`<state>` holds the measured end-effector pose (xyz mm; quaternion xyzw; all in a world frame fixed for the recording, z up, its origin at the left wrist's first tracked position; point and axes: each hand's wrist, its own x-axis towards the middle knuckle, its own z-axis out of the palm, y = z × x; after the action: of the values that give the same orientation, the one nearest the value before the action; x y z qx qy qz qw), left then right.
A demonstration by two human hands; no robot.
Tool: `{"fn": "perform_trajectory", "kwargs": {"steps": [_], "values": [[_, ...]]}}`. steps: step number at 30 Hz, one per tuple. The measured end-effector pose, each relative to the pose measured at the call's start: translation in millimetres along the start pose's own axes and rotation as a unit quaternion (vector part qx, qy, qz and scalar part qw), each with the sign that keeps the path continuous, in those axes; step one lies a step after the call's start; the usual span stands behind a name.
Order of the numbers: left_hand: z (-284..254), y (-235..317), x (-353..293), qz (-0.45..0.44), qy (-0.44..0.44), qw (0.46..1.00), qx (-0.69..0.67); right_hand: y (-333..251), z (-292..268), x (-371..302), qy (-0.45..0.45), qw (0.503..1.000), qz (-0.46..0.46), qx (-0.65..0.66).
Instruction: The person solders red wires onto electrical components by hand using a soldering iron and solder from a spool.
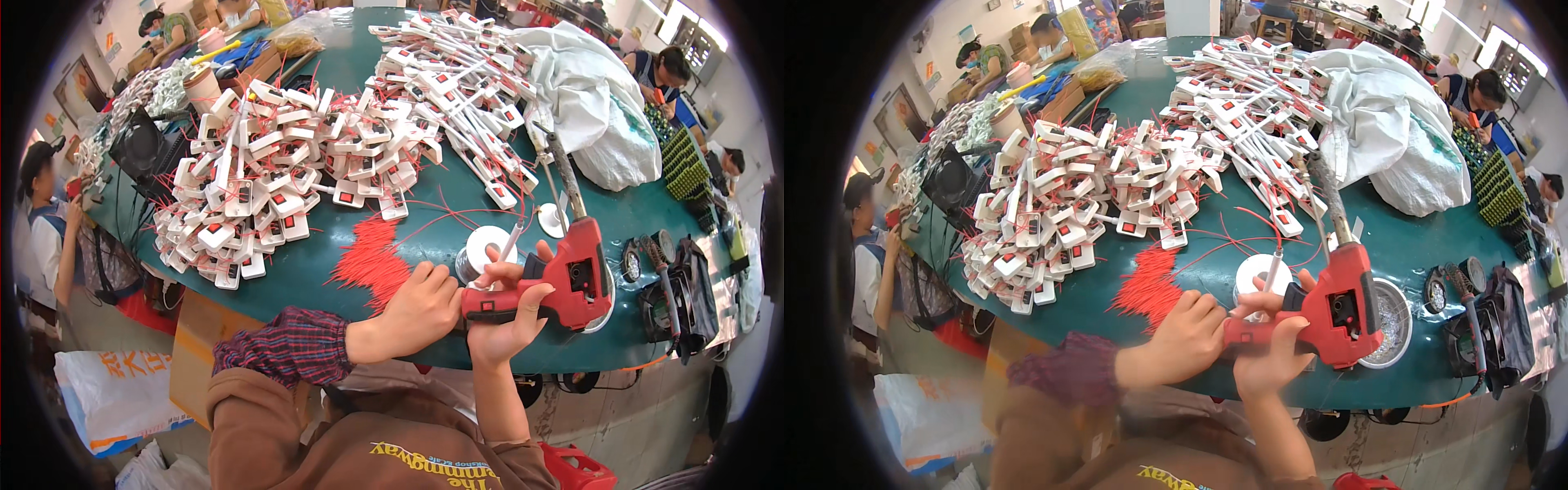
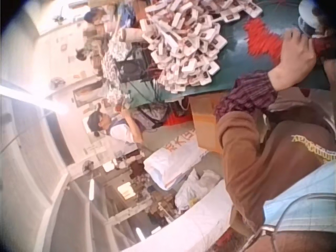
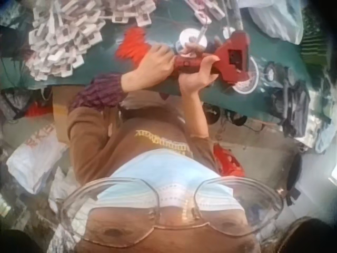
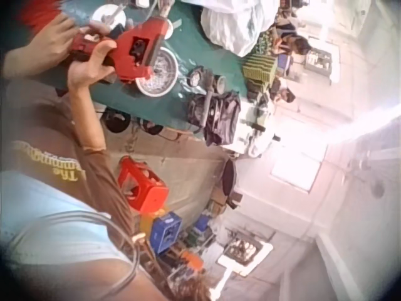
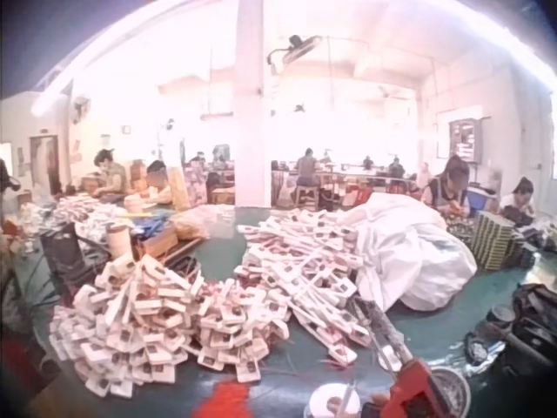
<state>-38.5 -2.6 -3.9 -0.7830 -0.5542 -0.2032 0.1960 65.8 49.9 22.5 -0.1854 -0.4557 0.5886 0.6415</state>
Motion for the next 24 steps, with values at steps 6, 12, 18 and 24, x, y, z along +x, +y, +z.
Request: {"fn": "perform_trajectory", "kwargs": {"steps": [6, 12, 18, 24], "values": [[-18, -2, -7, -0.078, -0.045, 0.988, -0.126, -3, -2, -2, 0.028, 0.999, 0.027, -0.020], [-17, -2, -10, -0.144, 0.075, 0.945, -0.283, -1, -2, -1, 0.031, 0.999, 0.011, -0.012], [-6, 3, -11, -0.341, -0.004, 0.687, -0.642, -3, -5, -4, 0.030, 0.999, 0.033, 0.032], [-10, 1, -4, -0.398, -0.003, 0.493, -0.773, 2, -9, -3, 0.035, 0.998, 0.052, 0.025]]}}
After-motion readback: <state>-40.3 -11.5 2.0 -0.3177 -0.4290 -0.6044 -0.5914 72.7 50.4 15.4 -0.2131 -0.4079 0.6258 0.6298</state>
